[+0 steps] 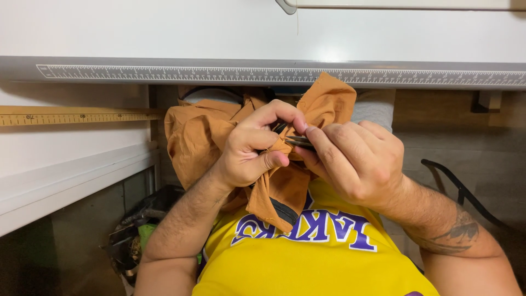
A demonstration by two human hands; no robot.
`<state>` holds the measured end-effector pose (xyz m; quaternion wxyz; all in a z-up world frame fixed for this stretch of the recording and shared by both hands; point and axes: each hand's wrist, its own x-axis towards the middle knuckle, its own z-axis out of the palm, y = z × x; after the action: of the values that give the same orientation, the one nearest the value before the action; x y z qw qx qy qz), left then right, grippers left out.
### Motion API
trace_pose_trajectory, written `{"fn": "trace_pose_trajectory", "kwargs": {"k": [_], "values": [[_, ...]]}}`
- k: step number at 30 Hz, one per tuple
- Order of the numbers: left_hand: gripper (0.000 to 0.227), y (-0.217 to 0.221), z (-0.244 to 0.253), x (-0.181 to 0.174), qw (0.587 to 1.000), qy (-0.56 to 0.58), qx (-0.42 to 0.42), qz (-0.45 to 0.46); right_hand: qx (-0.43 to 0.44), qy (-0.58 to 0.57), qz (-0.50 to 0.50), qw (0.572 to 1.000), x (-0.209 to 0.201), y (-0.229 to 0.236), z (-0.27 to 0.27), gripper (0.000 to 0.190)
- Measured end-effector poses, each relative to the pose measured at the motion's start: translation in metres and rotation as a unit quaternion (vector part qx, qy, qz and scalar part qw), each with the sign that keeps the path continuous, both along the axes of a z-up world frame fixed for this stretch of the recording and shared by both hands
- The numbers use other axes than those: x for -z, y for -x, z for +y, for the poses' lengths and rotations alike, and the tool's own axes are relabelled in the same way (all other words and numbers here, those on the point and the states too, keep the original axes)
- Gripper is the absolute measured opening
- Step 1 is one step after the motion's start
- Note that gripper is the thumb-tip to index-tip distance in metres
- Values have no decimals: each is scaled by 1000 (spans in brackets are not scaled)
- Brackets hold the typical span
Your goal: Trimming excess threads from a brown fabric or leather item using thread snips at a sewing station.
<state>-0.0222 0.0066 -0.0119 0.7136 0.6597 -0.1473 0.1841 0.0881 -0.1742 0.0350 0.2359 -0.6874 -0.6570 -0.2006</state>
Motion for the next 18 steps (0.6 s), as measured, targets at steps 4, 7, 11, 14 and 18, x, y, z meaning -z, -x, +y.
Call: {"fn": "trace_pose_trajectory", "kwargs": {"k": [4, 7, 11, 14, 18], "values": [[47, 2, -1, 0, 1000, 6, 1, 4, 1, -3, -2, 1000, -2, 2, 1, 24], [47, 2, -2, 0, 1000, 3, -4, 7, 3, -2, -5, 1000, 0, 3, 1, 25], [46, 1, -5, 4, 1000, 3, -19, 0, 9, -7, 0, 1000, 1, 6, 4, 24], [44, 2, -9, 7, 999, 16, -28, 3, 15, -17, -12, 1000, 3, 9, 4, 26], [46, 3, -7, 7, 999, 21, -33, -5, 46, -47, 93, 993, 12, 3, -4, 24]]}}
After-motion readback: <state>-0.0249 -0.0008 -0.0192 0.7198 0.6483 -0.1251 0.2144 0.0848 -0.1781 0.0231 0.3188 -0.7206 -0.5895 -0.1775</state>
